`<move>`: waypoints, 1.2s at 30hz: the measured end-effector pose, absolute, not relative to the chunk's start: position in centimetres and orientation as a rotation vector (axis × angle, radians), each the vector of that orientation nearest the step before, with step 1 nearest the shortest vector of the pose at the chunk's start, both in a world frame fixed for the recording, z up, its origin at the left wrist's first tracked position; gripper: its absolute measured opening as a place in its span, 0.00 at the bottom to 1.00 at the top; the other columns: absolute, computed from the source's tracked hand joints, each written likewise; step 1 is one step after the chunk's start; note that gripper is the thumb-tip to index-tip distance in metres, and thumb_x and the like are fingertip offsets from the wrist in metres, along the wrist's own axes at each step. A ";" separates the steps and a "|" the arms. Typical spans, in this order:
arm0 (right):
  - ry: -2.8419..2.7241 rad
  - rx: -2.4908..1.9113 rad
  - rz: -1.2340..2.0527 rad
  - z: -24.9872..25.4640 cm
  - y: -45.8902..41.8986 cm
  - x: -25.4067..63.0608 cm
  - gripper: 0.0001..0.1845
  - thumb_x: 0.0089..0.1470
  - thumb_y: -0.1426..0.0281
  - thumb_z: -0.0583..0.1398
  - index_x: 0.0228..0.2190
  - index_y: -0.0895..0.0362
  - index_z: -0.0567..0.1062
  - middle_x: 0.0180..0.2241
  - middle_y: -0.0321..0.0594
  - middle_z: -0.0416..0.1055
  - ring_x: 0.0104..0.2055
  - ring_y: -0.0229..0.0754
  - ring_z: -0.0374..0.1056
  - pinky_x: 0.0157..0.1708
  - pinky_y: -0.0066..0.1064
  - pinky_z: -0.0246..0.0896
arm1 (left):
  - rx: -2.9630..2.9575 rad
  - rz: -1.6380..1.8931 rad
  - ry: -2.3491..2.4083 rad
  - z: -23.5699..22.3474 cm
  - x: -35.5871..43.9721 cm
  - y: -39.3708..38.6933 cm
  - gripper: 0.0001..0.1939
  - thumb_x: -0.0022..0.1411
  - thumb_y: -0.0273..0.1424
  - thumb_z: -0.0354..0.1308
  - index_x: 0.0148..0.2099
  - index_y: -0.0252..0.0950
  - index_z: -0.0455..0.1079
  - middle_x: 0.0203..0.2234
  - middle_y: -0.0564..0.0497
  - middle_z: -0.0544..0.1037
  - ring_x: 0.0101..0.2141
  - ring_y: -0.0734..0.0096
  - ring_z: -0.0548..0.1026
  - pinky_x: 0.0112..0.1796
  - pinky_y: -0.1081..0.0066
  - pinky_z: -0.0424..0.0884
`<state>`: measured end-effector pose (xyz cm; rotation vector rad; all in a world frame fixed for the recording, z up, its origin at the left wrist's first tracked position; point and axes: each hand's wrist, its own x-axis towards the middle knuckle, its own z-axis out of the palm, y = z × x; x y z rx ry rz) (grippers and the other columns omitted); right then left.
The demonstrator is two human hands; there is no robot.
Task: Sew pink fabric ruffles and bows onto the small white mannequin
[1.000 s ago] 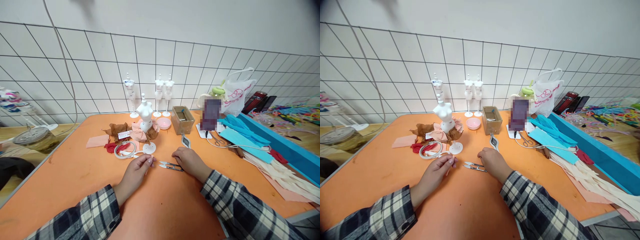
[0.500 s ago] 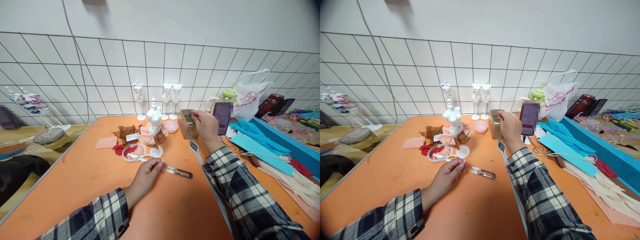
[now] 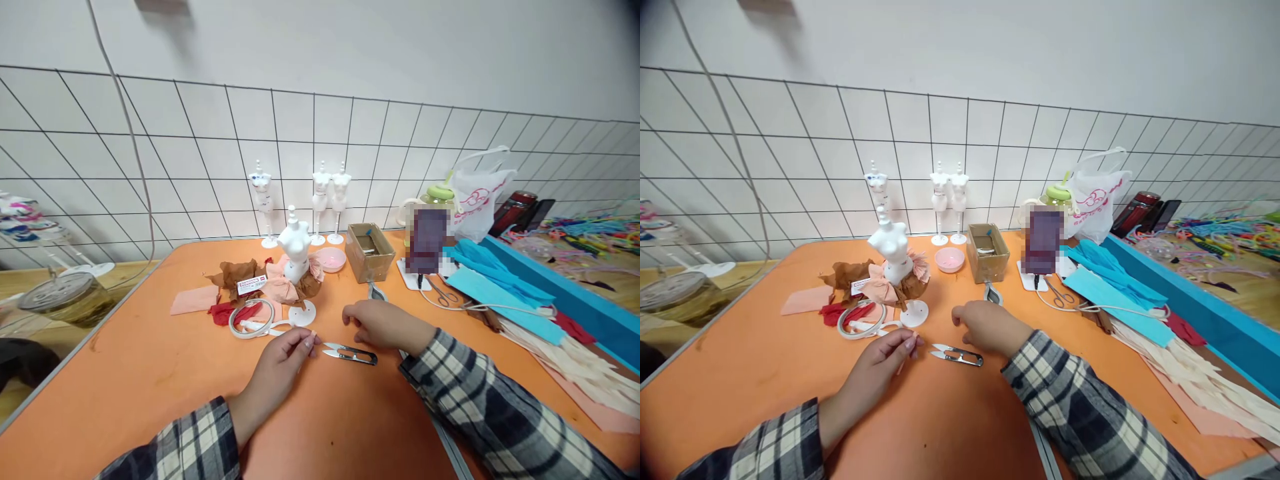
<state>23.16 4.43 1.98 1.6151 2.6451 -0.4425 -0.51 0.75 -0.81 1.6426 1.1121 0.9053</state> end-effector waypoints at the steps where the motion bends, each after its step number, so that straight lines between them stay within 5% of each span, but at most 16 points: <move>1: 2.645 1.608 -0.428 1.6 4.6 23.1 0.16 0.43 0.75 0.64 0.38 0.53 0.76 0.32 0.40 0.75 0.33 0.43 0.69 0.25 0.28 0.48 | 1.641 0.902 1.116 -0.9 -0.5 0.7 0.15 0.63 0.41 0.51 0.33 0.35 0.71 0.27 0.50 0.75 0.33 0.65 0.72 0.38 0.69 0.67; 6: 2.617 1.493 -0.468 0.9 5.4 23.0 0.08 0.44 0.80 0.59 0.26 0.56 0.76 0.26 0.38 0.75 0.28 0.38 0.66 0.24 0.26 0.47 | 1.659 0.883 1.139 -1.3 -0.7 0.8 0.16 0.64 0.41 0.51 0.33 0.36 0.71 0.29 0.50 0.75 0.33 0.65 0.72 0.39 0.69 0.67; 22: 2.732 1.604 -0.400 4.2 6.0 23.9 0.10 0.53 0.74 0.56 0.35 0.55 0.77 0.35 0.38 0.77 0.36 0.39 0.69 0.30 0.26 0.51 | 1.622 0.870 1.152 -1.3 -0.7 0.9 0.16 0.63 0.42 0.52 0.36 0.36 0.73 0.29 0.50 0.77 0.32 0.65 0.73 0.33 0.71 0.67; 30: 2.441 1.535 -0.505 4.2 5.3 24.4 0.16 0.42 0.71 0.66 0.37 0.52 0.74 0.34 0.35 0.76 0.34 0.39 0.68 0.25 0.26 0.47 | 1.610 0.888 1.139 -1.0 -0.5 1.0 0.15 0.63 0.41 0.52 0.34 0.36 0.72 0.30 0.50 0.76 0.33 0.66 0.73 0.36 0.70 0.67; 36: 2.536 1.699 -0.314 3.3 6.0 23.6 0.11 0.54 0.66 0.59 0.40 0.53 0.73 0.36 0.40 0.76 0.36 0.41 0.69 0.28 0.28 0.49 | 1.626 0.909 1.138 -1.1 -0.5 1.0 0.14 0.62 0.40 0.52 0.33 0.36 0.71 0.28 0.50 0.75 0.33 0.65 0.72 0.39 0.69 0.66</move>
